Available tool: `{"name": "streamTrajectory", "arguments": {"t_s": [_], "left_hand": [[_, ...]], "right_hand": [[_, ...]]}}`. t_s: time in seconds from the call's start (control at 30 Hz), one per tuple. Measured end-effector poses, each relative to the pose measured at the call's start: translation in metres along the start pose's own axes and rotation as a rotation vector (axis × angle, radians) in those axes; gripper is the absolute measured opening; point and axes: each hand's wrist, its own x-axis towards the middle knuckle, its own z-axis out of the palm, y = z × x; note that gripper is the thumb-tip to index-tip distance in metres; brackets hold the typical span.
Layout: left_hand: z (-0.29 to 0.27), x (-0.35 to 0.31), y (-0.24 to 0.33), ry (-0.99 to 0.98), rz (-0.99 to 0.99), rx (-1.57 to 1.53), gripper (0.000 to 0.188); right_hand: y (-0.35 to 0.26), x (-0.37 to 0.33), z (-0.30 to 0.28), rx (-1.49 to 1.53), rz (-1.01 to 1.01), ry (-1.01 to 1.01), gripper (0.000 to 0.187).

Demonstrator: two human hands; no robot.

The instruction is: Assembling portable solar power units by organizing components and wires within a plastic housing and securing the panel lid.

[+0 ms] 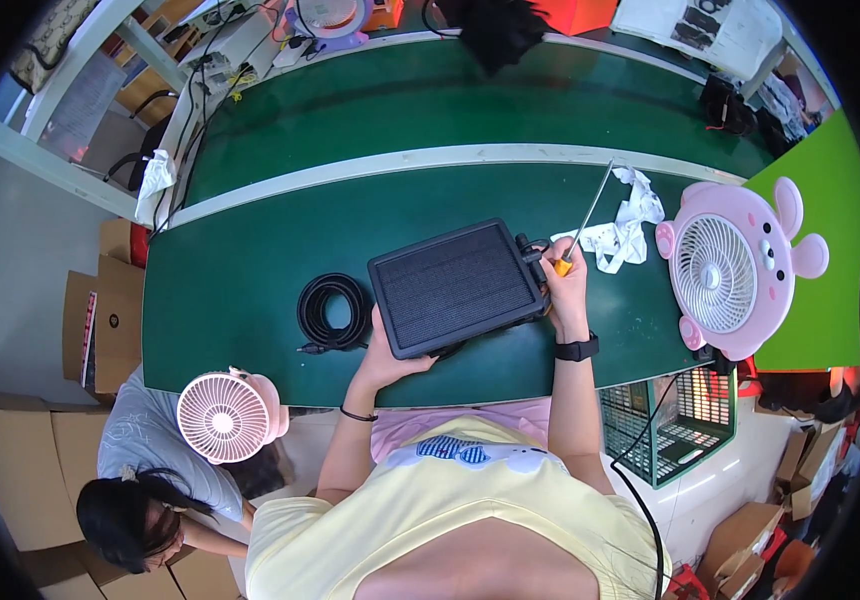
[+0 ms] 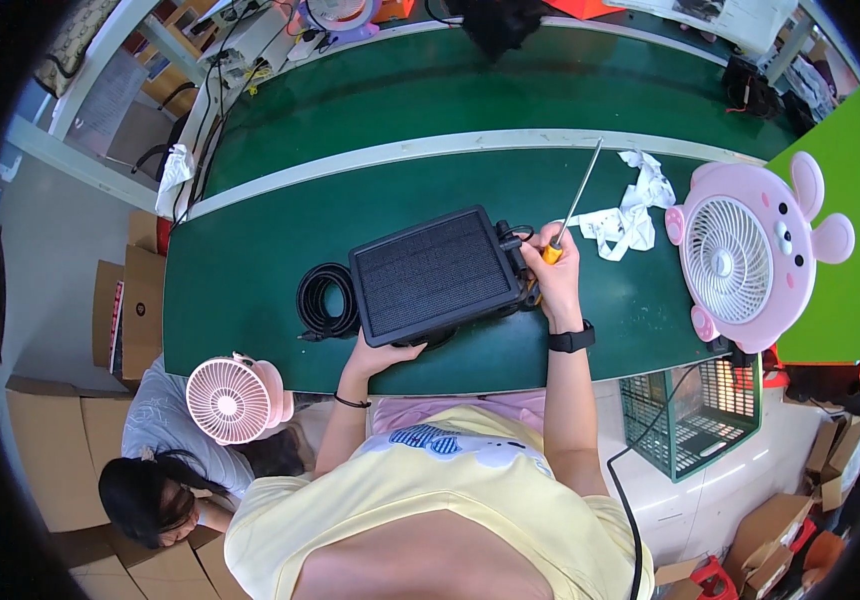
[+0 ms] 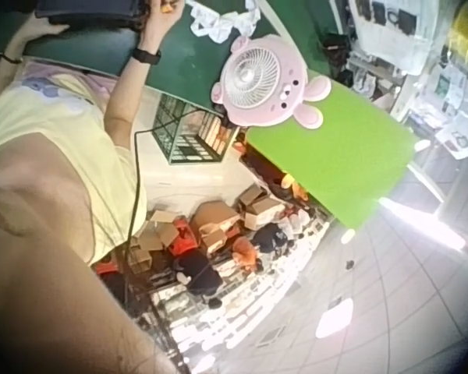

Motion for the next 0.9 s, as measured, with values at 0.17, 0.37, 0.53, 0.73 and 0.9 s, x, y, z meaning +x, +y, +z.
{"name": "streamTrajectory", "arguments": {"t_s": [0.17,0.37,0.53,0.73,0.9], "left_hand": [[0.007,-0.001,-0.008,0.133,0.05,0.016,0.122],[0.015,-0.002,-0.005,0.257,0.239,0.299,0.115],[0.015,-0.006,-0.002,0.306,0.228,0.455,0.114],[-0.005,-0.005,0.012,0.58,0.197,0.491,0.118],[-0.054,0.017,0.026,0.679,0.275,0.556,0.116]], "right_hand": [[0.007,0.012,0.01,0.105,0.016,-0.027,0.029],[0.03,0.023,0.007,-0.009,-0.149,0.039,0.018],[0.019,0.02,0.013,-0.032,0.02,0.125,0.015],[0.022,0.023,0.007,0.0,0.035,0.144,0.016],[0.027,0.02,0.009,-0.126,0.015,0.09,0.018]]}}
